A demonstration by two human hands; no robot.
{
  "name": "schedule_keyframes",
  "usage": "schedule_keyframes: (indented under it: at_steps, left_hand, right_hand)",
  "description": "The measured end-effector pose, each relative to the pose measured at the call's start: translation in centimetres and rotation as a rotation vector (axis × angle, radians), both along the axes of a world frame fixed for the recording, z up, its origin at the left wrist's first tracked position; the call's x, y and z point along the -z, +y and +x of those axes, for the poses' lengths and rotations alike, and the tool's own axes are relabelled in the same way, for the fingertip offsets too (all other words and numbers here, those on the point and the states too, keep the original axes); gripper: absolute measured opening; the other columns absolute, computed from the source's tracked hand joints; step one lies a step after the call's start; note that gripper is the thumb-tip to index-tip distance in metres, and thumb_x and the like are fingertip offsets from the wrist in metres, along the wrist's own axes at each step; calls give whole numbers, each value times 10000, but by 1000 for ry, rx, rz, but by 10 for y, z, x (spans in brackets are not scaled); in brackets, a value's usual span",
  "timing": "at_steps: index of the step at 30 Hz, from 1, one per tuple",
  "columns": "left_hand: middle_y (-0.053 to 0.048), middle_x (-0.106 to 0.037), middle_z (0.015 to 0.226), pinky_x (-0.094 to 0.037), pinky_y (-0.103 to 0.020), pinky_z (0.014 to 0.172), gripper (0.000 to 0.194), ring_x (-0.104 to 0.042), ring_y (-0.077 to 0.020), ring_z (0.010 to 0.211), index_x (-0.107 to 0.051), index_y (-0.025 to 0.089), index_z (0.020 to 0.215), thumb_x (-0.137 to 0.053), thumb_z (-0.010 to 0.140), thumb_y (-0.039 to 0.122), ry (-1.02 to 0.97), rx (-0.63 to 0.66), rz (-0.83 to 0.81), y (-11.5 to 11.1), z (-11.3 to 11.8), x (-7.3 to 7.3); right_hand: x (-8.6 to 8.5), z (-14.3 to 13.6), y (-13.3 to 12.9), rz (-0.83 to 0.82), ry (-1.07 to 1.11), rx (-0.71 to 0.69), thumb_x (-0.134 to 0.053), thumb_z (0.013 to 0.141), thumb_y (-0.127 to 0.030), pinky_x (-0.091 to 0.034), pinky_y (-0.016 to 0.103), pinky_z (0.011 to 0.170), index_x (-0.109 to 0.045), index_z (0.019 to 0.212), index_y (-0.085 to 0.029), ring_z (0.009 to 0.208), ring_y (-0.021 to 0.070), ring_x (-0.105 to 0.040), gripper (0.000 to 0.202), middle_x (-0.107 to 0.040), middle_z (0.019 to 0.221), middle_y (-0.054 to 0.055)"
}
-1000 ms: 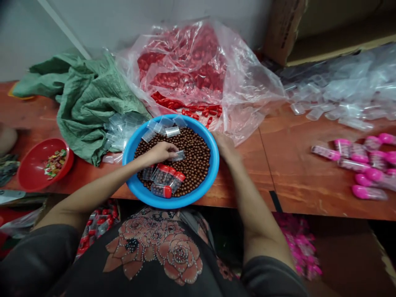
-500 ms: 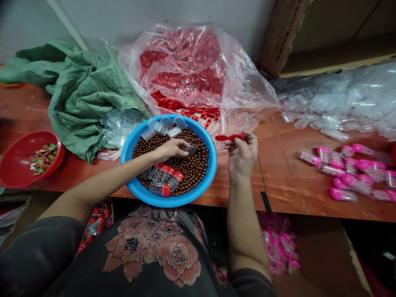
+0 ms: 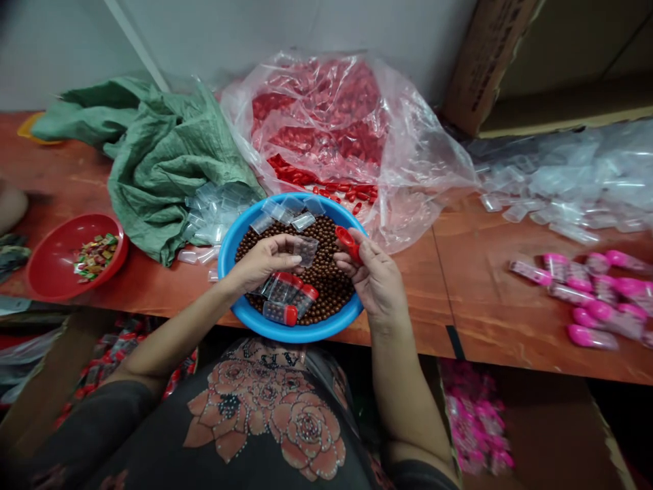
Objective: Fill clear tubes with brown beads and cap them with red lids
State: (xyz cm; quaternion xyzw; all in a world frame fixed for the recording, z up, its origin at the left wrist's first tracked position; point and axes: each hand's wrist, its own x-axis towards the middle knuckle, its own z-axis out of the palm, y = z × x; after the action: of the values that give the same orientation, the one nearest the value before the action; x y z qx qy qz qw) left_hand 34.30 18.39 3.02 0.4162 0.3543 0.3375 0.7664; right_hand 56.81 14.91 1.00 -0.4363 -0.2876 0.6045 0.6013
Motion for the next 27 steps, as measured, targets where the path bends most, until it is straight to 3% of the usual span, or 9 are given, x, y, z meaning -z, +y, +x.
schedule_keyframes:
  at_steps: [6,13,16,20,27]
  left_hand:
    - [-102,-718,1171,-538,-362,926,422,-678,-180,997,-707,157,1138,-786,727,208,-2,-27,40,-14,-12,-6]
    - [-95,-731,1165,-534,-336,898,369,-672,-193,1035,-735,168,1116,-771,767,283,77,-8,113,-26,-20,-3]
    - [-90,-741,1147,-539,-312,862,376,-683,-179,996,-738,180,1129,-770,772,291,45,-16,74,-28,-24,-1]
    - [-105,-756,1102,-548,-323,861,370,-702,-181,953,-747,159,1120,-755,771,284,-34,-31,-57,-30,-28,-4]
    - [-117,-772,1014,-560,-318,823,371,-723,-170,837,-754,123,1088,-751,738,243,-112,-56,-171,-32,-30,-6]
  right_hand:
    - [-3,-25,0,88,-161,-64,-765,810,-354,-590,220,644,-757,1055,-329,725,90,-672,247,-758,956,-20]
    - [-16,-42,-4,59,-208,-107,-730,843,-384,-602,236,664,-702,1168,-336,745,102,-694,330,-748,982,-18]
    - [-19,-40,-3,28,-137,-134,-717,848,-425,-627,261,742,-671,1201,-334,801,119,-726,368,-752,987,-18]
    - [-19,-39,-5,12,-96,-110,-797,771,-331,-606,270,892,-693,1143,-316,975,138,-729,386,-750,1105,-18]
    - [-16,-51,-12,65,-240,-2,-657,900,-447,-588,280,745,-717,1134,-293,805,118,-701,287,-769,1077,15]
